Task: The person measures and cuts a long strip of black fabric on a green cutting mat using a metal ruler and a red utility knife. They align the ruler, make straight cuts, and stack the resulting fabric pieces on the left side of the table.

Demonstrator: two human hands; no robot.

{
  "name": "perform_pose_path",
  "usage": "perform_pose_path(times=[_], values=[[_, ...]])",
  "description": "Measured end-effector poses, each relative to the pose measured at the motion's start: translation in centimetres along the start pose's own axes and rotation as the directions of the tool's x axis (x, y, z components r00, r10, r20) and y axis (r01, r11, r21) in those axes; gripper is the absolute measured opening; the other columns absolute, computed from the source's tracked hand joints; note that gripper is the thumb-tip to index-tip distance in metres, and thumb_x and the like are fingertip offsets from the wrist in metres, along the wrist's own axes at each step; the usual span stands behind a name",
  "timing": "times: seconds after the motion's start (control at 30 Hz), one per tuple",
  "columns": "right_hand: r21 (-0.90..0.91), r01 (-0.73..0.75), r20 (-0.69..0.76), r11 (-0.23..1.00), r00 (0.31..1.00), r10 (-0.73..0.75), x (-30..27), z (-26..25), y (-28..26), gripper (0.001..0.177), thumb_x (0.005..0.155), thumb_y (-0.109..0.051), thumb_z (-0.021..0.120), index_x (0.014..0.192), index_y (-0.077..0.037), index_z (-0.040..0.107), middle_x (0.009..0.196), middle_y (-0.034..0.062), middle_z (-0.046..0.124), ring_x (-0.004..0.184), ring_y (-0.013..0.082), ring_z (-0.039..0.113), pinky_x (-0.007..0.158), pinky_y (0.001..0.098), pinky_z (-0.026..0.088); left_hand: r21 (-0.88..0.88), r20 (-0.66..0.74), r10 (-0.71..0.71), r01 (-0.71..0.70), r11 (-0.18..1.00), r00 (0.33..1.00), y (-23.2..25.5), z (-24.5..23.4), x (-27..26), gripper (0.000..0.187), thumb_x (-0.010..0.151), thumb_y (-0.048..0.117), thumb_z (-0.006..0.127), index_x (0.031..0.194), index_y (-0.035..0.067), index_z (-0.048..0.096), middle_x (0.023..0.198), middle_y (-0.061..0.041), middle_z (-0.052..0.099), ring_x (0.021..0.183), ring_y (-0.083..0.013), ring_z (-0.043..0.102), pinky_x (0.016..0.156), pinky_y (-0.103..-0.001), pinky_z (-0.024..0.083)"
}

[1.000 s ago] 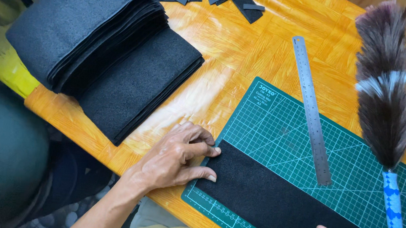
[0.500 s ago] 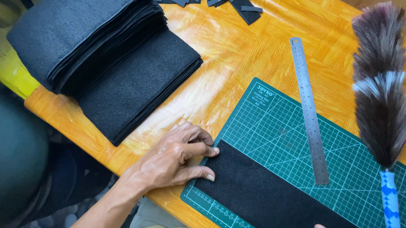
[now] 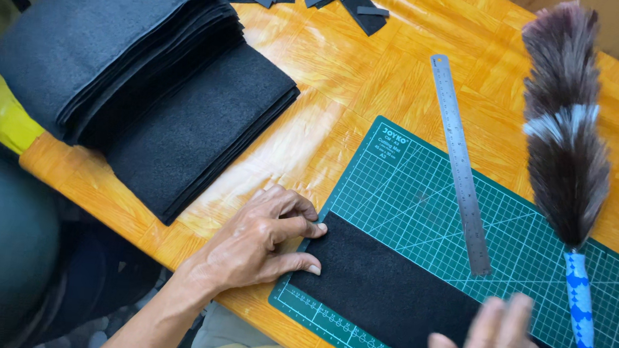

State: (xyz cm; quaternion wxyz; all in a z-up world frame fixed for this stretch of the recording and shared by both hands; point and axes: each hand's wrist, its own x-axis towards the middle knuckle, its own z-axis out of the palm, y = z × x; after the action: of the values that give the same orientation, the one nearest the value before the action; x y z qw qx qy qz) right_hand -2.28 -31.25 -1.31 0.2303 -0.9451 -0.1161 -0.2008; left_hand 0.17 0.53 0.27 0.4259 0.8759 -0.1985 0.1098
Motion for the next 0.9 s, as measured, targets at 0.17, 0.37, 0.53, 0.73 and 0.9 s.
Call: perform_pose_path(times=[0.17, 0.37, 0.53, 0.73, 0.9], values=[[-0.015, 0.217, 0.184, 0.976, 0.960, -0.210, 0.9, 3.4, -4.5, 0.064, 0.105, -0.043, 0.036, 0.158, -0.008, 0.038, 0.169, 0.0138, 0.033, 0.157, 0.0328, 0.033, 0.128, 0.0605, 0.020, 0.004, 0.000, 0.031, -0.031, 1.000, 1.000, 0.2, -0.3, 0.2, 0.041, 0.090, 0.044, 0.073, 0.108, 0.006, 0.073, 0.107, -0.011, 0.064, 0.093, -0.0290, 0.061, 0.085, -0.042, 0.045], [-0.286, 0.358, 0.247, 0.889, 0.924, -0.292, 0.3, 5.8, -4.6, 0.071, 0.098, -0.051, 0.041, 0.158, -0.014, 0.041, 0.168, 0.0056, 0.039, 0.154, 0.0253, 0.037, 0.124, 0.0595, 0.026, -0.008, -0.011, 0.032, -0.032, 0.999, 0.999, -0.2, -0.2, 0.1, 0.043, 0.092, 0.046, 0.069, 0.107, 0.005, 0.072, 0.107, -0.013, 0.063, 0.092, -0.0306, 0.060, 0.084, -0.043, 0.044], [-0.306, 0.336, 0.246, 0.891, 0.932, -0.267, 0.2, 5.7, -5.0, 0.072, 0.095, -0.052, 0.043, 0.157, -0.014, 0.045, 0.167, 0.0052, 0.041, 0.153, 0.0246, 0.039, 0.125, 0.0578, 0.026, -0.101, 0.007, -0.032, 0.032, 0.994, 0.999, 1.1, -1.0, 0.5, 0.028, 0.097, 0.030, 0.069, 0.101, 0.003, 0.069, 0.105, -0.012, 0.064, 0.096, -0.0289, 0.063, 0.087, -0.040, 0.047], [-0.278, 0.324, 0.183, 0.904, 0.942, -0.281, 0.6, 5.6, -5.9, 0.065, 0.103, -0.047, 0.035, 0.153, -0.010, 0.052, 0.160, 0.0105, 0.052, 0.149, 0.0266, 0.047, 0.126, 0.0543, 0.024, 0.058, -0.100, 0.127, -0.122, 0.991, 0.987, 5.1, 2.0, 0.1, 0.027, 0.106, 0.014, 0.053, 0.119, -0.008, 0.064, 0.130, -0.030, 0.066, 0.116, -0.0480, 0.068, 0.103, -0.057, 0.054], [-0.287, 0.322, 0.132, 0.902, 0.946, -0.295, 0.5, 6.1, -5.4, 0.067, 0.105, -0.049, 0.029, 0.149, -0.008, 0.059, 0.156, 0.0106, 0.058, 0.145, 0.0284, 0.052, 0.127, 0.0518, 0.022, 0.244, 0.041, -0.036, 0.025, 0.969, 0.999, 4.5, 5.4, -1.8, 0.044, 0.109, 0.015, 0.048, 0.146, -0.008, 0.048, 0.156, -0.029, 0.046, 0.148, -0.0470, 0.040, 0.121, -0.057, 0.033]])
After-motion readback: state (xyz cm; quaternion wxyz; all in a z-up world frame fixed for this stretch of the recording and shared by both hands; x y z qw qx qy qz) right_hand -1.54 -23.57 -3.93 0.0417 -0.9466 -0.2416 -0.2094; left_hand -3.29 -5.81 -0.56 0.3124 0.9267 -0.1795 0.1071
